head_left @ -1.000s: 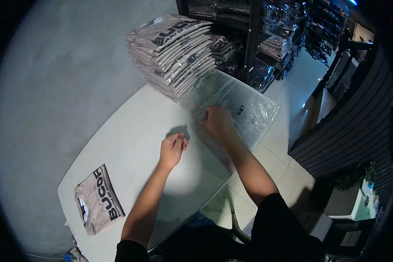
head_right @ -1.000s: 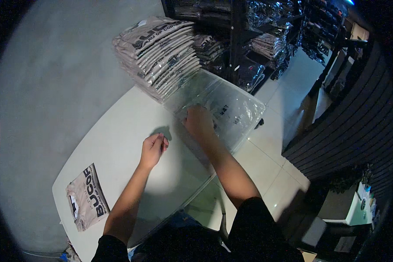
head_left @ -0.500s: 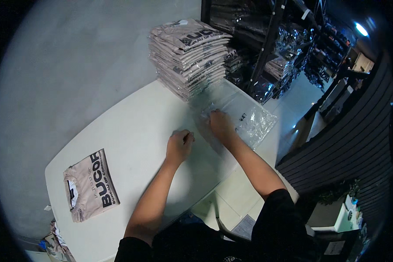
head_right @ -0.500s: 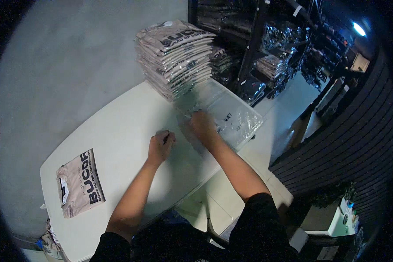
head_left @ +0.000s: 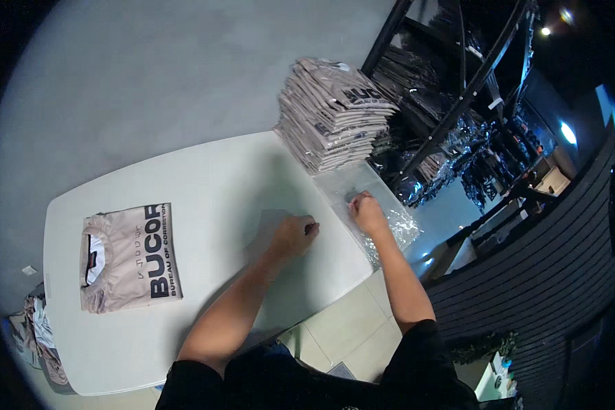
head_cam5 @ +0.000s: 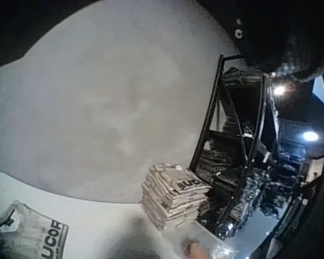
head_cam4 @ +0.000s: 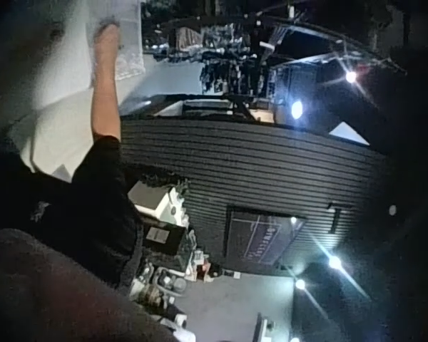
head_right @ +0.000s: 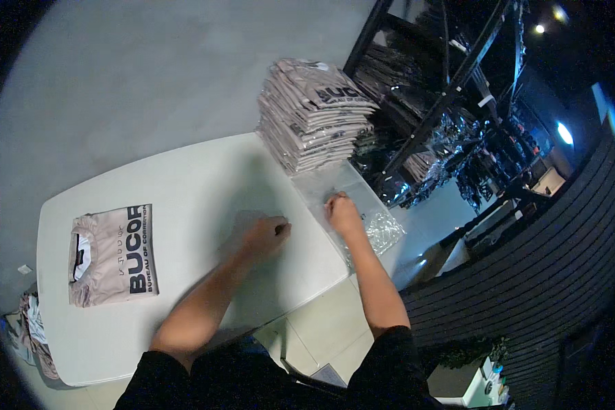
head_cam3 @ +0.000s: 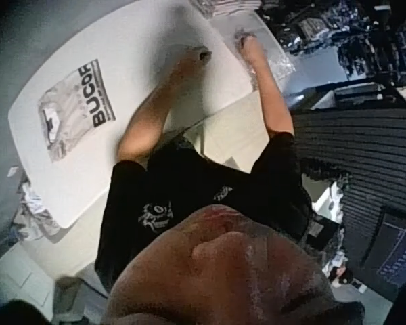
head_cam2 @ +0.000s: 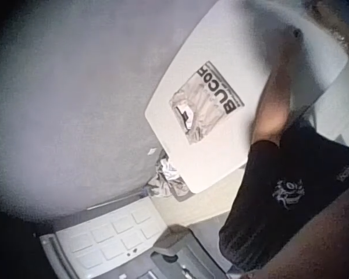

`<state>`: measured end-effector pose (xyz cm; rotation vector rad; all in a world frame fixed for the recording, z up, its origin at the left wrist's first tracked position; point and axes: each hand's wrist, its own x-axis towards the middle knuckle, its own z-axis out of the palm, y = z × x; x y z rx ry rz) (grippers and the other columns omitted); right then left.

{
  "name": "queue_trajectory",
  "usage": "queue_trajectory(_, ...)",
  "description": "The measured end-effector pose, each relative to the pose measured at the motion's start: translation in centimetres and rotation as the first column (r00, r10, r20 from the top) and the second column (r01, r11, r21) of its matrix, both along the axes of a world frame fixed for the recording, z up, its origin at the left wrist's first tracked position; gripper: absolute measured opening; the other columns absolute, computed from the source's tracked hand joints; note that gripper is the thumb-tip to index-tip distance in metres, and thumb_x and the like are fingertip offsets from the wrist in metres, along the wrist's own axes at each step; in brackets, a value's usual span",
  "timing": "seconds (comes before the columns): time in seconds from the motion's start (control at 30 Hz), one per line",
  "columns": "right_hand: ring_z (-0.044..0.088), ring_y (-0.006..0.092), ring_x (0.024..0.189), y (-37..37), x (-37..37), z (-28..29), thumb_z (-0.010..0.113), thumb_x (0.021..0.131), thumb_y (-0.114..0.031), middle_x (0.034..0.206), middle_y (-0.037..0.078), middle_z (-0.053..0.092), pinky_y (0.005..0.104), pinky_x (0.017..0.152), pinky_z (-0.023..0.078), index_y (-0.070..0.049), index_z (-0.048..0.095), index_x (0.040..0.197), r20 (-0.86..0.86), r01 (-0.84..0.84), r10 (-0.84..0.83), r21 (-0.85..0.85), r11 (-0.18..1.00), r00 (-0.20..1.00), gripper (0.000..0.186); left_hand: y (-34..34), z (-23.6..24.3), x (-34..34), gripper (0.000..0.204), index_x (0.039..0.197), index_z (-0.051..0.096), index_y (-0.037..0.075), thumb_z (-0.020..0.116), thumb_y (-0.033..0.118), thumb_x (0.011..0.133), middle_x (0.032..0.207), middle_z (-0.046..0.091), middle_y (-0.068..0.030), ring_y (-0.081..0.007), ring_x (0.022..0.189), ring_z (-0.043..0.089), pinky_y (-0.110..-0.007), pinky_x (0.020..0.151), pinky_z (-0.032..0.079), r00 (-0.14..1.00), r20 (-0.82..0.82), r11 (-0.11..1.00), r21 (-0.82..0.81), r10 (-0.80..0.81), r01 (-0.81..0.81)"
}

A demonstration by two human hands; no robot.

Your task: The recorder folds a t-shirt on a table and places it into a clear plastic bag.

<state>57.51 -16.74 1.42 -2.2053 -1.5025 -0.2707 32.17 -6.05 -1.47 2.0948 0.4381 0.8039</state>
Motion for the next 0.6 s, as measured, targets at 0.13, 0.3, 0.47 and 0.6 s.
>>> queue_trajectory(0.13,0.067,0.0442,0.096,0.2,-3.3,3.9,0.067,0.09,-0.007,0.105,0.024,0.068,0.0483,0.087,0.055,0.001,0.072,0.094,0.096,0.02,-0.018,-0.021,1.0,0.995,0.01,0.9,-1.4,-0.5,0.029,0.089,0.069,0.001,0.062,0.028,0.098,0.079,0.069,-0.0226,-0.043,0.072,0.067,-0.051,0.069,0.052,0.999,0.031,0.998,-0.063,0.022,-0.02)
queue_trajectory(0.3,0.066,0.0437,0.102,-1.2,-5.8,3.7,0.077,0.083,-0.016,0.107,0.022,0.067,0.0511,0.09,0.054,-0.002,0.067,0.099,0.046,-0.001,0.005,-0.1,0.995,0.999,0.023,1.2,-1.4,-0.2,0.03,0.088,0.07,0.001,0.061,0.027,0.099,0.078,0.07,-0.0208,-0.0404,0.069,0.067,-0.049,0.067,0.052,1.0,0.029,0.962,-0.273,0.009,-0.001)
queue_trajectory(0.47,0.063,0.0436,0.109,-2.9,-7.1,2.5,0.085,0.076,-0.025,0.112,0.02,0.064,0.0518,0.092,0.054,-0.006,0.063,0.111,0.078,0.127,-0.116,-0.142,0.982,0.99,0.045,0.4,-0.5,-0.1,0.03,0.089,0.07,0.001,0.06,0.027,0.1,0.076,0.069,-0.0196,-0.0367,0.068,0.069,-0.047,0.067,0.052,0.998,-0.045,0.993,-0.108,0.048,-0.053)
queue_trajectory(0.6,0.063,0.0419,0.109,-3.4,-6.1,2.2,0.088,0.075,-0.027,0.113,0.02,0.064,0.051,0.092,0.054,-0.007,0.064,0.109,0.081,0.148,-0.14,-0.099,0.984,0.987,0.046,0.4,0.1,-0.3,0.028,0.09,0.07,0.001,0.06,0.026,0.099,0.079,0.07,-0.021,-0.0393,0.071,0.069,-0.048,0.069,0.053,0.999,-0.036,0.993,-0.122,0.003,-0.007)
